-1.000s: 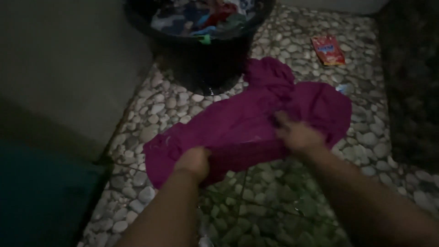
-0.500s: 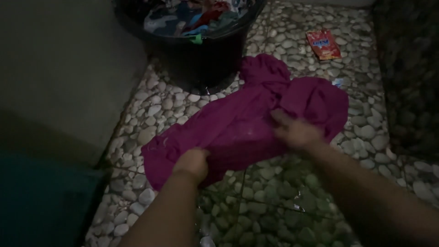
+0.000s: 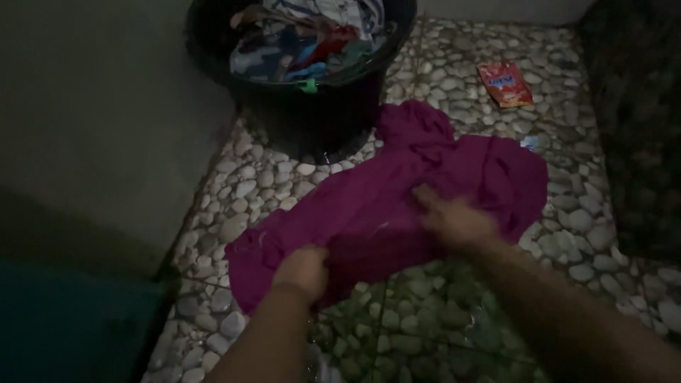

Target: Washing clothes by hand in a bucket in a bathroom environment.

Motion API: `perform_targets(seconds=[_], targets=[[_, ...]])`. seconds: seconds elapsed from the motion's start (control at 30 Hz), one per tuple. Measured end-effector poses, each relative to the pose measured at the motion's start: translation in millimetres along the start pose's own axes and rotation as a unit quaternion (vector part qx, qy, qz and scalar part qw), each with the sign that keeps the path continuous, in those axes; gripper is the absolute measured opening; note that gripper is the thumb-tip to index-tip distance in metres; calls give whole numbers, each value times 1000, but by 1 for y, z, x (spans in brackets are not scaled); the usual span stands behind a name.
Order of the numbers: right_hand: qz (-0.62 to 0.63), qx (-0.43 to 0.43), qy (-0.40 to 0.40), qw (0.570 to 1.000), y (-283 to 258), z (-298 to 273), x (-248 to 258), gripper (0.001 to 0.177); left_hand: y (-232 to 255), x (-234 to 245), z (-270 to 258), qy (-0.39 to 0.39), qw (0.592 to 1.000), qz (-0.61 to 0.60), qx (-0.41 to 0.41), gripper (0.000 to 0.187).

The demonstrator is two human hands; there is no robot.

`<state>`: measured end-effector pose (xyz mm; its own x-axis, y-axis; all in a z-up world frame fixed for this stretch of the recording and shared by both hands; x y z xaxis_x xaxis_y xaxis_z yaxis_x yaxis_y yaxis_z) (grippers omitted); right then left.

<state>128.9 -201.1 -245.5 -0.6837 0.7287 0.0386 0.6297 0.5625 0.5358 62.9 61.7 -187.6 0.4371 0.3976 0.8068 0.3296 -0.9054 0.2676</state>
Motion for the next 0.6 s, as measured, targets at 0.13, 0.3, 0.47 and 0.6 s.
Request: perform_targets(seconds=[0.13, 0.3, 0.47, 0.6], targets=[[742, -300, 63, 596, 44, -83, -33, 72, -3, 0, -4, -13, 999, -23, 37, 38], [868, -315, 204, 326, 51, -73, 68, 77, -23, -33, 41, 21, 998, -56, 34, 33], [858, -284, 195, 382, 15, -49, -42, 70, 3, 26, -15, -27, 998, -37, 31, 37], [861, -378, -21, 340, 18, -122, -63, 69, -7, 6, -6, -34, 997, -52, 53, 37]])
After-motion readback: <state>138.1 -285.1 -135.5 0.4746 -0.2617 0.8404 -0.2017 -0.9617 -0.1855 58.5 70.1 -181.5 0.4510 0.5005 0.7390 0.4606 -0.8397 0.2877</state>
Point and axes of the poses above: each hand's wrist, its own z-axis towards the middle knuckle, its own x-axis out of the back of the hand, y = z × x, the point moved 6 cm from there along z, towards the middle knuckle, and after that the axes turned 15 degrees about x, right-handed, at the moved point
